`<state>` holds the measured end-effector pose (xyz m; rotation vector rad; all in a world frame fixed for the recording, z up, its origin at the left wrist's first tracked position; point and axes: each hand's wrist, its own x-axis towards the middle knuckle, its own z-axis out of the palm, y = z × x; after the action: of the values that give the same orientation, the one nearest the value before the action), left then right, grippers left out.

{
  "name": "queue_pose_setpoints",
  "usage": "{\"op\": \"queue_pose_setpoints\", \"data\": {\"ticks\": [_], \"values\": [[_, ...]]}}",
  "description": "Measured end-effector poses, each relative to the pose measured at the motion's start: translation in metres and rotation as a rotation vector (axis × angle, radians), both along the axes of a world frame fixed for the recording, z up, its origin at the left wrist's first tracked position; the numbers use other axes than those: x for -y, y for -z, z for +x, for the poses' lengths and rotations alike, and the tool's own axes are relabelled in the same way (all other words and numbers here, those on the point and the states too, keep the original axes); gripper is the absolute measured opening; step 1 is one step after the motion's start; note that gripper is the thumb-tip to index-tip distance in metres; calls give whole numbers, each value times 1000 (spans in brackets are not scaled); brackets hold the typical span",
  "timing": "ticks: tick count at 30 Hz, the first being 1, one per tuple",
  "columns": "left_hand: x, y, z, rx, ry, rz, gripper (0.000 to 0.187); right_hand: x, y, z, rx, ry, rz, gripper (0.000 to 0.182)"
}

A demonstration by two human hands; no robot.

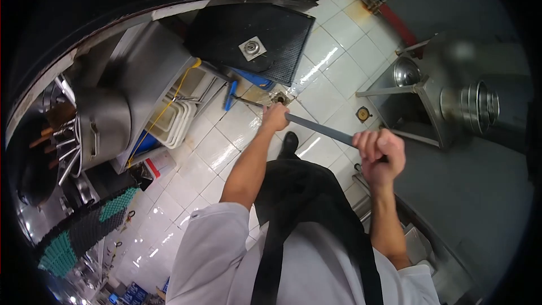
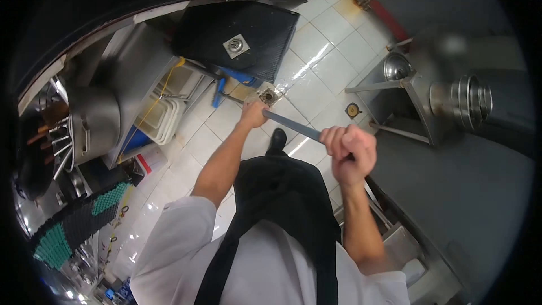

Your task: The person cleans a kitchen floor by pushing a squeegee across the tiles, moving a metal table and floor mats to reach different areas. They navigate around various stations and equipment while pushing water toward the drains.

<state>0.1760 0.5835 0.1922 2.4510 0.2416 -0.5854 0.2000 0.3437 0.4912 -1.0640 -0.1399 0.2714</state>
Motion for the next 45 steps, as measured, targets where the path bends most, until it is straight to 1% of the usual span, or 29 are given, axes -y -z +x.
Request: {"op": "queue_pose_setpoints", "data": {"ticks": [2,6,8,11,17,20,21,22,24,25,26,28,29,30,32,34,36,38,39,40,42,43,44,45], "values": [[12,21,6,-215,129,-60,19,11,8,-12,-43,93,-45,31],[85,18,-16,-159,166,-170,20,57,-12,-42,-71,211,-151,30],[106,18,-23,-152,178,-220,19,65,-27,-54,-62,248,-183,30],[125,4,-28,-196,259,-235,19,78,-41,-68,-56,288,-201,29],[135,-17,-39,-176,394,-259,14,85,-59,-97,-35,362,-214,27],[132,-44,-35,-181,566,-301,13,80,-90,-113,56,361,-239,26],[132,-58,-36,-99,610,-340,13,83,-105,-119,137,313,-255,26],[133,-83,-32,-126,693,-391,12,83,-120,-126,225,301,-243,25],[141,-125,-20,-138,888,-507,14,95,-144,-135,447,161,-205,26],[149,-134,-15,-121,999,-571,16,96,-154,-137,490,84,-120,28],[153,-143,-9,-108,1030,-625,17,94,-162,-141,536,5,-39,31],[160,-151,9,-77,1092,-731,23,71,-169,-154,552,196,-140,33],[159,-150,22,-30,1085,-716,25,56,-171,-160,557,294,-190,34],[159,-139,33,14,1078,-705,26,41,-161,-162,563,388,-211,35],[150,-109,58,209,1001,-593,24,5,-119,-154,606,596,-196,28],[128,-79,75,286,750,-421,26,-37,-72,-133,627,659,-248,26],[96,-44,82,312,518,-370,36,-75,-1,-114,580,639,-278,21],[60,-13,74,379,450,-262,44,-110,69,-108,434,662,-334,14],[41,-4,67,386,421,-296,44,-125,86,-114,425,634,-394,14],[26,-1,58,386,388,-328,45,-139,86,-125,425,543,-408,14],[10,2,31,388,452,-343,43,-150,84,-152,392,498,-466,15],[-7,11,14,384,478,-335,42,-158,77,-169,380,504,-482,15],[-5,17,0,455,456,-396,39,-162,67,-180,389,513,-493,15],[-5,9,-7,405,500,-431,37,-167,56,-189,397,529,-509,16]]}}
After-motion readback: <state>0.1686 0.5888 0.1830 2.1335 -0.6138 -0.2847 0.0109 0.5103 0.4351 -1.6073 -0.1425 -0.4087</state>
